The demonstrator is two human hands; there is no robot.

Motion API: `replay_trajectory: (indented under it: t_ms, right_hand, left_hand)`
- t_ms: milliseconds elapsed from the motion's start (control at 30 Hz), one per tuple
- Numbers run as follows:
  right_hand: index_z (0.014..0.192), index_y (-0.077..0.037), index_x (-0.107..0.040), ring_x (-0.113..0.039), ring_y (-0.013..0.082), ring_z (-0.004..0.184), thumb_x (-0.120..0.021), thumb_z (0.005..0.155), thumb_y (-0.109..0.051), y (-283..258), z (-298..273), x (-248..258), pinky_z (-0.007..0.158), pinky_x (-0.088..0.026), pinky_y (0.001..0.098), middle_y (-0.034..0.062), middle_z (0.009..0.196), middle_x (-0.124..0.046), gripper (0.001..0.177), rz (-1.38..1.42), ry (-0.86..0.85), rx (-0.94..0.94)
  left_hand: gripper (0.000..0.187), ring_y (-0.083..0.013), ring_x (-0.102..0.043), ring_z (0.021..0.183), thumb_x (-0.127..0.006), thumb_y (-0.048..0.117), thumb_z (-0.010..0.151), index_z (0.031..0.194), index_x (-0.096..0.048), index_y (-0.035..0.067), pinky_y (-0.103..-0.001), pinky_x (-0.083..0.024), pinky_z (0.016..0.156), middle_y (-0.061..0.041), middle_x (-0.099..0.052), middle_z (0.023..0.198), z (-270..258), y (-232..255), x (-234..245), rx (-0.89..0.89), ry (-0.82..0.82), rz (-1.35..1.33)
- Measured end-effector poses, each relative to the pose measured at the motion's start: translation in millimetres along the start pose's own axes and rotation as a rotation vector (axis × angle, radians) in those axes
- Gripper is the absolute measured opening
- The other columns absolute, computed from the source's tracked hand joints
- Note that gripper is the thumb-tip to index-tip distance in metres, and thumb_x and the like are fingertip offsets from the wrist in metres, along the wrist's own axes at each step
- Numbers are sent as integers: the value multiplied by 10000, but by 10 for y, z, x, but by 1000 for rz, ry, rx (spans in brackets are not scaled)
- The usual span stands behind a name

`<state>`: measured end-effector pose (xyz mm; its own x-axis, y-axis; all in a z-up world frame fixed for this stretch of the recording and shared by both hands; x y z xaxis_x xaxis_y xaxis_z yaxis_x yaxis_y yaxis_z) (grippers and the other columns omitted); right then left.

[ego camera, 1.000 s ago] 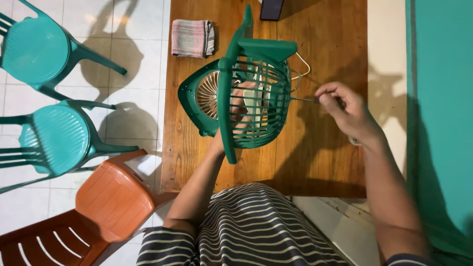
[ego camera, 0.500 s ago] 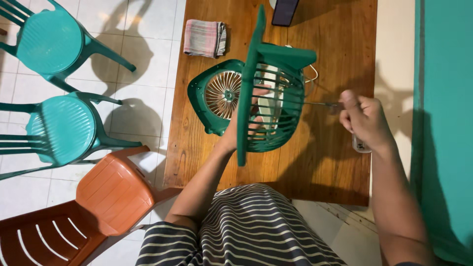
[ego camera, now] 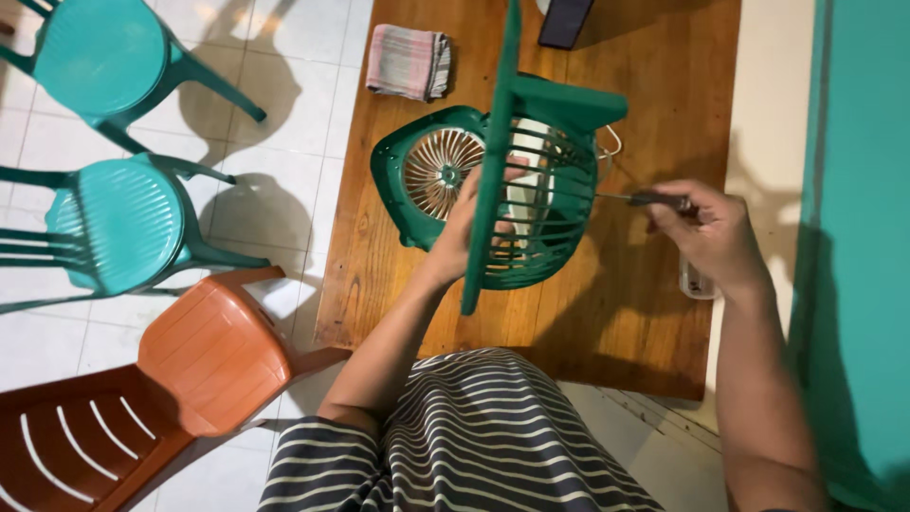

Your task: The person assembles a small green electric fan on a wooden table. They place the fan blades into the motor housing, attach the front grille, and use a screwdriver to tighten the screws securing the grille. The fan remains on the table after assembly.

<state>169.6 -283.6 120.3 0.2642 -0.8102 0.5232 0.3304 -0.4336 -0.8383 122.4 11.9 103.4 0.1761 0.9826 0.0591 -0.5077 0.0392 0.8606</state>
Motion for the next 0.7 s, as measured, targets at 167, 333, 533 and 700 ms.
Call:
replay_trajectory:
  t_ms: [167, 333, 533, 700]
  right_hand:
    - [889, -2, -678, -608, 85, 645, -577, 1180, -297, 376, -60, -60, 596, -482, 242, 40, 729, -661, 427, 189, -7, -251]
    - [1047, -50, -685, -577, 64, 681, -609, 1070, -243, 351, -54, -201, 588, -467, 217, 9, 812, -653, 209, 299, -74, -288]
    - [1223, -46, -614, -609, 34, 928, -698, 1014, -170, -104, -18, -300, 800, -507, 191, -20, 1041, -646, 257, 311, -57, -36]
    - [1124, -22, -712, -550, 80, 726, -681, 1043, -215, -40, -47, -295, 643, -443, 229, 34, 816, -642, 212, 90, -44, -128]
  left_hand:
    - [568, -269, -463, 1478, -675, 316, 1053, 1509, -473, 43, -429, -395, 1262, -87, -414, 1543, -46, -108, -79, 107, 23, -292]
    - [496, -294, -432, 954, -649, 32, 978, 1456, -521, 4, -424, -381, 786, -148, -405, 1508, -249, -377, -101, 461, 40, -381]
    - [527, -224, -471, 916, -664, 168, 976, 1463, -493, 63, -317, -366, 698, -79, -453, 1557, -337, -324, -26, 449, 103, -648]
    - [553, -233, -501, 1436, -693, 277, 1037, 1502, -482, 63, -398, -475, 1183, -69, -437, 1562, -290, -78, 87, 136, 57, -387]
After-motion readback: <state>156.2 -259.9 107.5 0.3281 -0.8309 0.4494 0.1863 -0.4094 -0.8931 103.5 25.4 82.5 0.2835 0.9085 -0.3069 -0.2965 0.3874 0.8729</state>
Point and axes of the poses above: each hand's wrist, its own z-axis towards the middle knuckle, its own x-axis out of the back of the hand, y = z × x, the point moved 9 cm from there along z, towards the middle knuckle
